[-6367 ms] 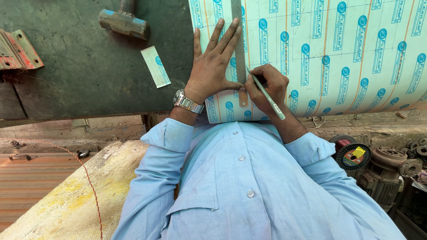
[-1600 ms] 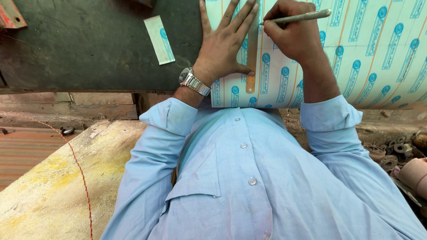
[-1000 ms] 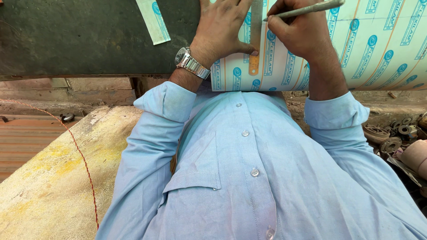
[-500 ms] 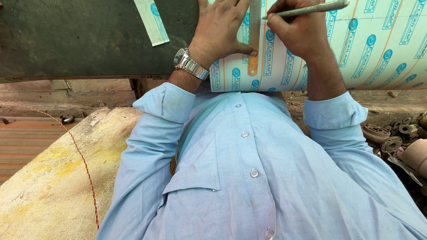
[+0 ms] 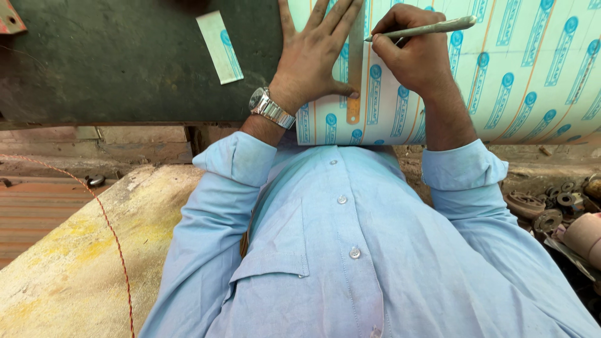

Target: The person uses a metal ruler and a pen to draw straight lines on a large white sheet with blue printed patterns. They repeatedly reposition the ruler and draw vertical lines across the sheet's surface.

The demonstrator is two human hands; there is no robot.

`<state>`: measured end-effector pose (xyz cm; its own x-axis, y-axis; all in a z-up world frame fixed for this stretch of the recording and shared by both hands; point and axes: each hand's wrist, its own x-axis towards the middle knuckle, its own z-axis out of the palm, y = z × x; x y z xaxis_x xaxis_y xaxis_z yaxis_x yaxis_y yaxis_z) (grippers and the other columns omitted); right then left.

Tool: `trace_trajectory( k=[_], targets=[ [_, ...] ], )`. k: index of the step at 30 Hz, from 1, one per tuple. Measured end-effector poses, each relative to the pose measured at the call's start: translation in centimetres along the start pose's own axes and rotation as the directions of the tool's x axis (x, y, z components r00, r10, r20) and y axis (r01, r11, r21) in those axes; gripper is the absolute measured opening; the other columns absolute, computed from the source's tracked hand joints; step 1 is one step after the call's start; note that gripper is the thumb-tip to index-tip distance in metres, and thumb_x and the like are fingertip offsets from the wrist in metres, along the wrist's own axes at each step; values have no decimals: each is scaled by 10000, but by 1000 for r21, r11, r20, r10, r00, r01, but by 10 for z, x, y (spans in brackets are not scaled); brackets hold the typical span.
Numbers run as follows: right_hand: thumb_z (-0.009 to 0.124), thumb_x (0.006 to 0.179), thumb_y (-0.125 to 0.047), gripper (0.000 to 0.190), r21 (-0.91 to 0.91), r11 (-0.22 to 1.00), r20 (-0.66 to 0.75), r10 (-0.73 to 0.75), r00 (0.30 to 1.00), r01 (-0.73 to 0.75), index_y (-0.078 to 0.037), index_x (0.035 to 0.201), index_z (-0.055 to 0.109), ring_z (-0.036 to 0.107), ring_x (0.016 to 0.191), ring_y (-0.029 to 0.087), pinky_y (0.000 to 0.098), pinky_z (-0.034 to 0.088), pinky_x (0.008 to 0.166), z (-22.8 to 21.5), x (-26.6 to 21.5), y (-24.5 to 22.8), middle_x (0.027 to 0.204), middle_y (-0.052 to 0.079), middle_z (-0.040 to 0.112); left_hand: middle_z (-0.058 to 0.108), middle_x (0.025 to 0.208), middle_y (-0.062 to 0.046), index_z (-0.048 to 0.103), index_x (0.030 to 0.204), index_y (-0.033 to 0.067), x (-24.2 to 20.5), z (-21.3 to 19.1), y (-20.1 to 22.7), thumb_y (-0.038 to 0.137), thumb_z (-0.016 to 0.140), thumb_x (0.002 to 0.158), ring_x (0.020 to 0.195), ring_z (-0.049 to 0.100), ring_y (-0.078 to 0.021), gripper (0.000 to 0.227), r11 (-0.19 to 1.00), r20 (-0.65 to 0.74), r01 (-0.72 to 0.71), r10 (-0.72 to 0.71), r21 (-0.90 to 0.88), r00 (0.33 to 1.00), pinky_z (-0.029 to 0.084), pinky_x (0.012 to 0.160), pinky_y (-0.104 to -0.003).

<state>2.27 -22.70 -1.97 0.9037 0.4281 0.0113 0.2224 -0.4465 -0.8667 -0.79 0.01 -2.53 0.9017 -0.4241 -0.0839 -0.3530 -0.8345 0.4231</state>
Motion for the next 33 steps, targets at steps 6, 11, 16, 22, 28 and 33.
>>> trace_trajectory(
  k=[6, 11, 16, 22, 28, 33],
  targets=[
    [771, 978, -67, 77, -79, 997, -14, 8, 1000, -9, -4, 987, 728, 731, 801, 148, 269, 603, 701, -9, 34, -6, 895, 91, 746, 123, 1731, 5, 200, 1654, 155, 3, -18, 6, 708, 921, 419, 1601, 74, -255, 1533, 1000, 78, 28, -27, -6, 997, -76, 1145, -855],
    [769, 953, -96, 95, -116, 992, -21, 57, 998, -59, -12, 955, 725, 716, 781, 151, 290, 595, 692, -15, 66, -13, 861, 91, 739, 88, 1720, 22, 176, 1649, 169, 5, -23, 10, 742, 886, 422, 1592, 59, -245, 1530, 999, 97, 35, -37, 22, 995, -95, 1127, -853],
    [766, 943, -105, 108, -189, 980, -36, 64, 997, -69, -5, 957, 729, 709, 752, 154, 308, 569, 660, -20, 99, -14, 839, 92, 736, 66, 1729, 32, 145, 1644, 169, 5, -24, 10, 764, 864, 437, 1599, 48, -228, 1525, 997, 158, 56, -64, 53, 985, -100, 1130, -848],
    [740, 965, -88, 105, -149, 987, -74, -72, 995, 60, 4, 1015, 743, 732, 811, 148, 284, 579, 691, -24, 133, -2, 904, 97, 757, 46, 1721, 46, 135, 1643, 191, 7, -23, 9, 799, 837, 408, 1591, 30, -224, 1545, 996, 170, 60, -70, 64, 983, -98, 1127, -847],
    [714, 989, -91, 114, -159, 987, -80, -43, 996, 30, -14, 1051, 769, 740, 795, 146, 282, 587, 686, -27, 152, 11, 905, 106, 770, 44, 1724, 44, 137, 1641, 193, 6, -20, 8, 804, 838, 392, 1595, 23, -227, 1558, 996, 178, 62, -73, 65, 981, -93, 1128, -847],
    [708, 976, -87, 140, -190, 980, -94, -75, 993, 56, -13, 1068, 783, 738, 788, 161, 300, 593, 696, -27, 152, 9, 926, 123, 784, 50, 1726, 46, 146, 1640, 190, 5, -22, 8, 799, 845, 394, 1593, 26, -224, 1554, 996, 154, 55, -65, 68, 986, -94, 1124, -848]
  ],
)
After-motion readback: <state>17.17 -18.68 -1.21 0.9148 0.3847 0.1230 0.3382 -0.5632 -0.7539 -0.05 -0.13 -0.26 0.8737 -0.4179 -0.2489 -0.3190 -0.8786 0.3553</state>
